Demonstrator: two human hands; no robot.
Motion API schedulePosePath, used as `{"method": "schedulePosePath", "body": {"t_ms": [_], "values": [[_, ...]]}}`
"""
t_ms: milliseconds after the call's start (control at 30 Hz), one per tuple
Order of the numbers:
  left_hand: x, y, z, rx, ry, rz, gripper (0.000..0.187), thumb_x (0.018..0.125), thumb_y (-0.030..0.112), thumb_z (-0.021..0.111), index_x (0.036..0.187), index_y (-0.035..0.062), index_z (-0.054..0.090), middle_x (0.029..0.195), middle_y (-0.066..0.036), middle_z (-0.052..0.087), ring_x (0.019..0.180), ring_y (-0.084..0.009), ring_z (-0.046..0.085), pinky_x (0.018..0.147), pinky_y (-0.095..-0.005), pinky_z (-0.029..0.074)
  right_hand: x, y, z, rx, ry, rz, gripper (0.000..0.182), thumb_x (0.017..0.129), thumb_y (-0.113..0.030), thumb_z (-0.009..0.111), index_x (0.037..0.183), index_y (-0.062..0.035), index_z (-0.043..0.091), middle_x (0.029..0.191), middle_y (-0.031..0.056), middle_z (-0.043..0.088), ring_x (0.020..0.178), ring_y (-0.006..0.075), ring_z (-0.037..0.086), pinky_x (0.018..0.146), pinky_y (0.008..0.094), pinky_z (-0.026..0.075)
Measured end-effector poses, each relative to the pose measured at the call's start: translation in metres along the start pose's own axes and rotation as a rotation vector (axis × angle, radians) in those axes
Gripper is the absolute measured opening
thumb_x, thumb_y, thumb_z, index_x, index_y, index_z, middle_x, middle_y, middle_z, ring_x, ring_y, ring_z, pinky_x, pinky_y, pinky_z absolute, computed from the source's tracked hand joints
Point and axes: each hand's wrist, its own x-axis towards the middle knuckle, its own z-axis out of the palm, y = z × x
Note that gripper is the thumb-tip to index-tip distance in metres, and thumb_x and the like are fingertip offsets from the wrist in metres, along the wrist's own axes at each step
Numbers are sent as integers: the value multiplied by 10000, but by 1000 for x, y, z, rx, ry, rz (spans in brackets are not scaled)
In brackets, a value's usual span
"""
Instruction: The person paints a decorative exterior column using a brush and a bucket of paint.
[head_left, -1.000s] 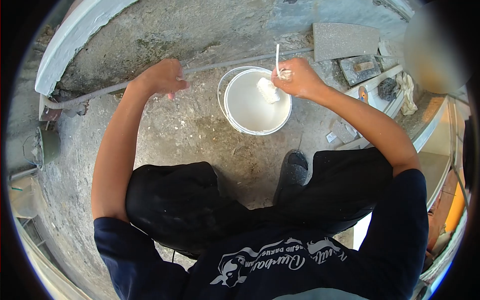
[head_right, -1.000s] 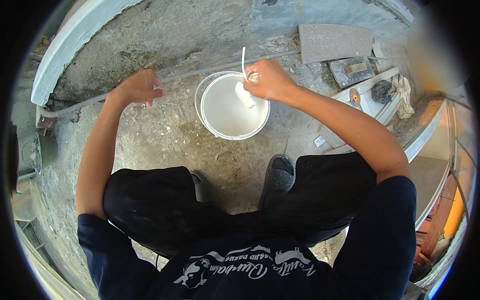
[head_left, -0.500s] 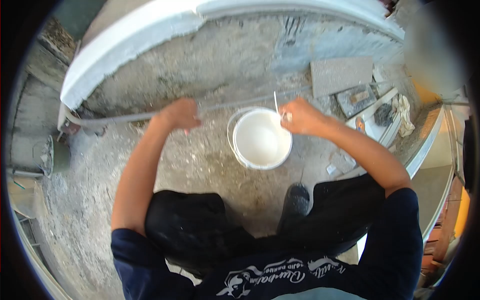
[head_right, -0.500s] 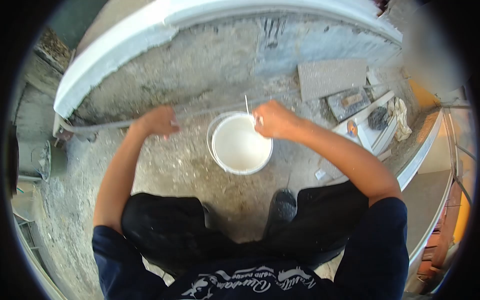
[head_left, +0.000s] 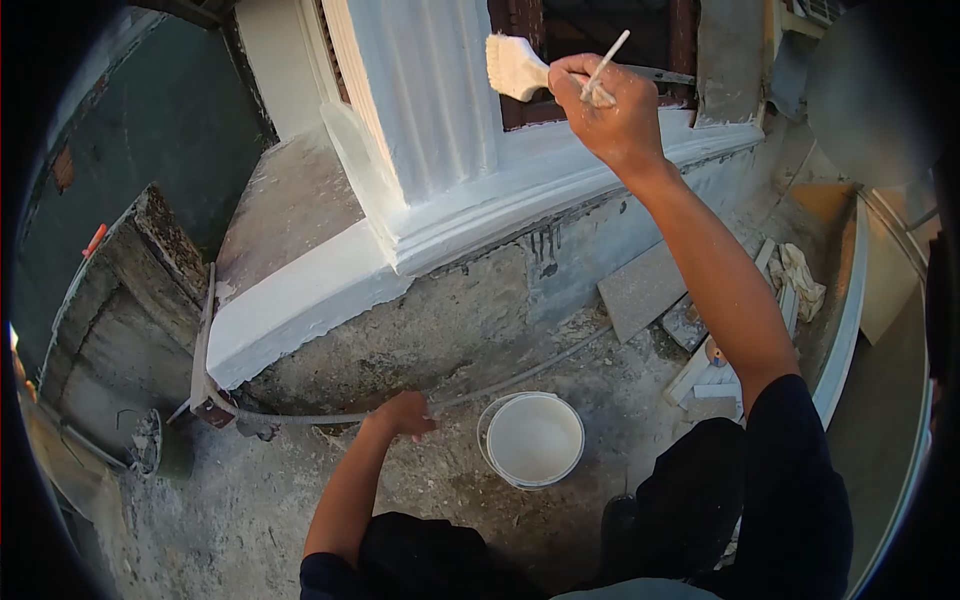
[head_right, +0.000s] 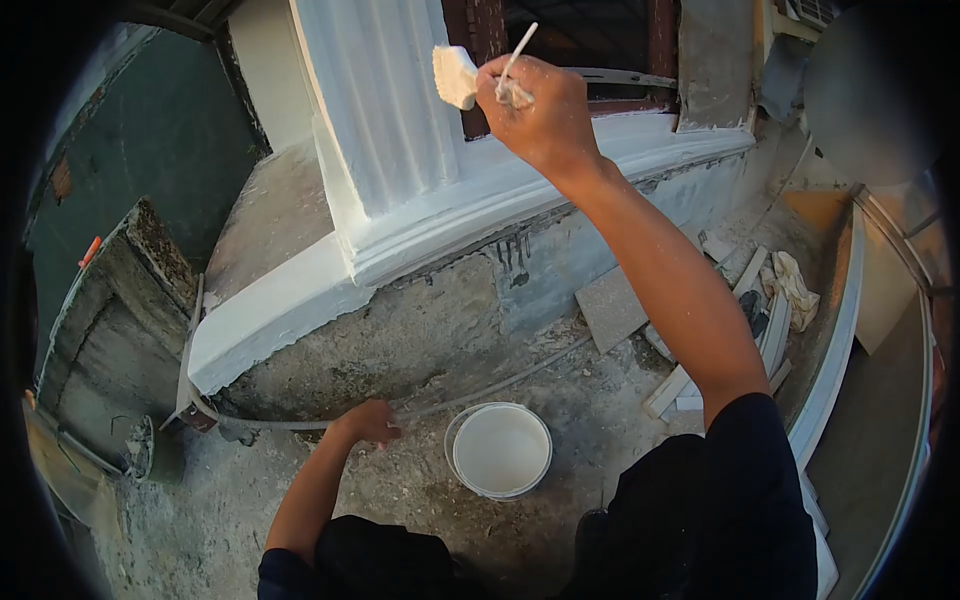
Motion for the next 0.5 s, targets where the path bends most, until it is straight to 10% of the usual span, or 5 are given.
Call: {"method": "schedulePosePath", "body": {"t_ms": [33, 67, 100, 233, 500], "values": [[0, 0, -1, 16, 10, 3, 361, 877, 333, 619, 707, 37, 738, 658, -37, 713, 746, -189, 706, 775, -340, 544, 24, 7, 9, -32, 68, -83, 69, 836, -91, 682, 835, -22, 677, 691, 112, 661, 579, 198, 636, 574, 288, 503], [-1, 0, 0, 21, 13, 5, 371, 876, 341, 618, 697, 38, 736, 656, -35, 712, 744, -190, 705, 774, -341, 544, 43, 21, 21, -53, 137, -148, 143, 870, -166, 680, 887, -26, 701, 658, 8, 650, 594, 59, 574, 560, 227, 468], [-1, 1, 0, 27, 16, 8, 381, 875, 349, 616, 687, 39, 734, 655, -33, 711, 741, -191, 704, 772, -341, 543, 62, 1, 28, 36, 233, -92, 171, 763, -111, 645, 666, 8, 570, 632, 215, 600, 619, 372, 633, 554, 422, 479], [-1, 2, -3, 6, -26, -26, 395, 877, 367, 600, 732, 25, 736, 684, -62, 719, 822, -219, 708, 837, -347, 539, 43, 44, 61, -90, 125, -186, 100, 819, -103, 687, 801, -16, 642, 684, 125, 650, 573, 234, 624, 566, 295, 499], [0, 0, -1, 35, -45, -6, 388, 871, 350, 585, 768, 6, 732, 687, -57, 722, 821, -196, 712, 844, -326, 544, -66, 20, 58, -144, -300, 174, 163, 749, -139, 698, 732, -6, 606, 713, 175, 644, 687, 372, 649, 634, 421, 521]]}}
